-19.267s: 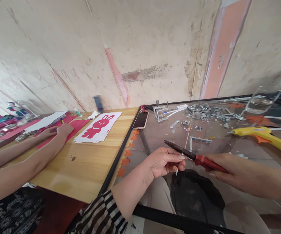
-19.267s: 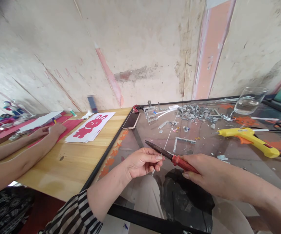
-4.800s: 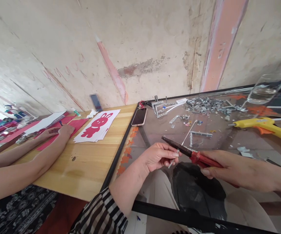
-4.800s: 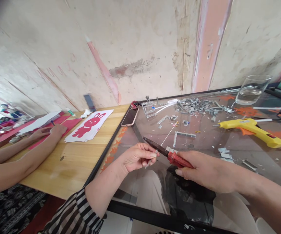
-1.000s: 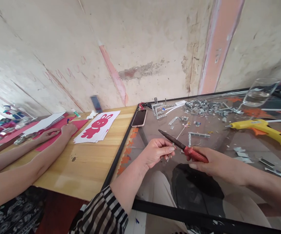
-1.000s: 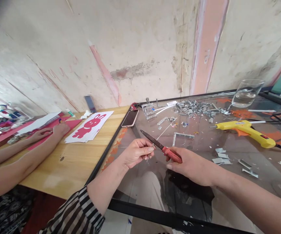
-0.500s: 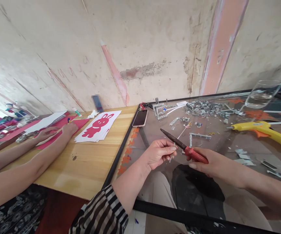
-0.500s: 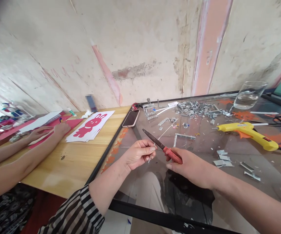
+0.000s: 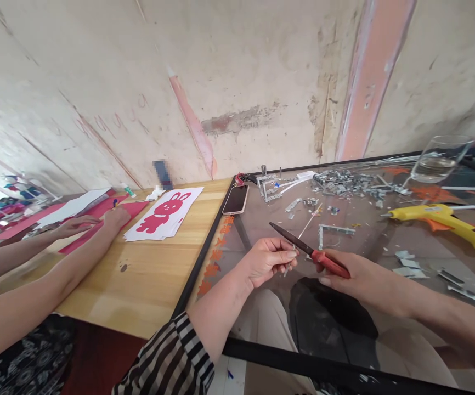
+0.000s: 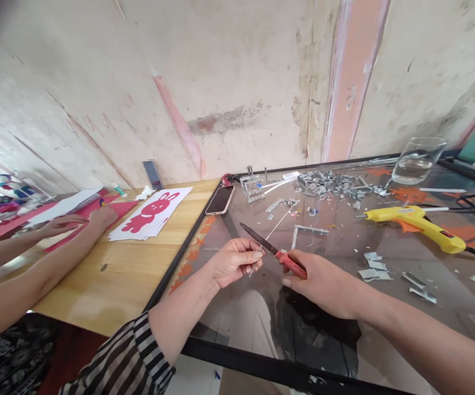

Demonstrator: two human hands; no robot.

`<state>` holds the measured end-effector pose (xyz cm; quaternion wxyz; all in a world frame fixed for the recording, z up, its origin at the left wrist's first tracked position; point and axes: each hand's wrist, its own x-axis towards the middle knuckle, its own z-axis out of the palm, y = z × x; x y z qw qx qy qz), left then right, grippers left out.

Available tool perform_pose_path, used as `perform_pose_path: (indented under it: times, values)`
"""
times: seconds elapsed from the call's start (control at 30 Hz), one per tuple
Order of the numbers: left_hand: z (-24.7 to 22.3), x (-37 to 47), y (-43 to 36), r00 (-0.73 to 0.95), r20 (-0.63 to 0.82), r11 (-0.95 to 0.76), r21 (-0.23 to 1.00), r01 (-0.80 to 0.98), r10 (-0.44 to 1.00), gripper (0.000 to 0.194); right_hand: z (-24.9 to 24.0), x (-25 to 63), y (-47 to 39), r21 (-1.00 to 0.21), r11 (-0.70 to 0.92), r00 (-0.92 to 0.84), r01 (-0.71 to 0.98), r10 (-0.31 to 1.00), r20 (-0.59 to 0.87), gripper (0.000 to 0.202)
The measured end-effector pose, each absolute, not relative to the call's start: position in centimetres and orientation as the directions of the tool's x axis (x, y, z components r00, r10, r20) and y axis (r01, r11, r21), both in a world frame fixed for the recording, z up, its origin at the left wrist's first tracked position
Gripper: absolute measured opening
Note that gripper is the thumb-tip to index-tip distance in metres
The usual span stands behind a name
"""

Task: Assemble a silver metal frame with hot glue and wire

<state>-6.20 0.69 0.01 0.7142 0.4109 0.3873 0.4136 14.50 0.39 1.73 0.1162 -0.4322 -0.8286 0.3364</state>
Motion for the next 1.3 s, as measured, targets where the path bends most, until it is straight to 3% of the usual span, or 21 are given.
perform_pose_path:
  times: [0.1, 0.27, 0.33, 0.43, 0.5, 0.57, 0.73, 0.77, 0.93, 1.0, 1.1, 1.17, 1.3]
  values:
    - [0.0, -6.1, 0.7, 0.354, -0.189, 0.294, 0.916, -0.272, 0.916, 0.027, 1.5, 14.5, 0.4, -0.659, 0.401, -0.6, 0.636, 0.794, -0.096, 0.014]
    - [-0.3, -5.5, 0.8, 0.369, -0.267, 0.409, 0.825, -0.39, 0.89, 0.024, 0.5, 14.4, 0.5, -0.334, 0.465, -0.453, 0.82, 0.884, 0.119, 0.009]
    - [-0.3, -5.5, 0.8, 0.383, -0.259, 0.412, 0.817, -0.403, 0.887, 0.022, 0.8, 14.5, 0.4, -0.377, 0.471, -0.474, 0.797, 0.876, 0.091, 0.01]
    - [-0.2, -5.9, 0.7, 0.389, -0.199, 0.353, 0.856, -0.378, 0.9, 0.019, 1.7, 14.5, 0.4, -0.609, 0.438, -0.589, 0.661, 0.806, -0.06, 0.014]
    - [-0.1, -6.1, 0.7, 0.388, -0.174, 0.324, 0.873, -0.364, 0.905, 0.019, 2.0, 14.5, 0.5, -0.695, 0.398, -0.637, 0.599, 0.763, -0.111, 0.017]
    - [-0.2, -6.1, 0.7, 0.385, -0.182, 0.332, 0.867, -0.371, 0.905, 0.02, 1.8, 14.5, 0.5, -0.663, 0.416, -0.617, 0.622, 0.782, -0.088, 0.014]
    - [-0.4, -5.7, 0.9, 0.416, -0.247, 0.428, 0.797, -0.427, 0.875, 0.02, 0.9, 14.4, 0.5, -0.349, 0.47, -0.458, 0.811, 0.881, 0.122, 0.011]
    - [-0.3, -5.7, 0.8, 0.422, -0.245, 0.432, 0.791, -0.434, 0.873, 0.019, 1.0, 14.5, 0.5, -0.365, 0.47, -0.463, 0.804, 0.879, 0.113, 0.012]
    - [0.2, -5.9, 0.6, 0.397, -0.198, 0.379, 0.807, -0.453, 0.896, 0.019, 2.0, 14.6, 0.3, -0.706, 0.392, -0.65, 0.59, 0.749, -0.127, 0.018]
    - [0.2, -5.9, 0.6, 0.383, -0.213, 0.383, 0.807, -0.45, 0.899, 0.02, 1.7, 14.6, 0.4, -0.668, 0.411, -0.622, 0.62, 0.777, -0.099, 0.016]
    - [0.0, -5.8, 0.7, 0.403, -0.239, 0.417, 0.794, -0.443, 0.883, 0.019, 0.8, 14.6, 0.6, -0.452, 0.472, -0.502, 0.757, 0.863, 0.06, 0.011]
    - [-0.1, -5.8, 0.8, 0.429, -0.241, 0.435, 0.785, -0.441, 0.87, 0.019, 0.5, 14.6, 0.6, -0.384, 0.474, -0.466, 0.793, 0.877, 0.121, 0.011]
    - [0.1, -5.9, 0.6, 0.418, -0.223, 0.417, 0.784, -0.46, 0.881, 0.018, 1.2, 14.7, 0.4, -0.637, 0.439, -0.608, 0.634, 0.792, -0.059, 0.016]
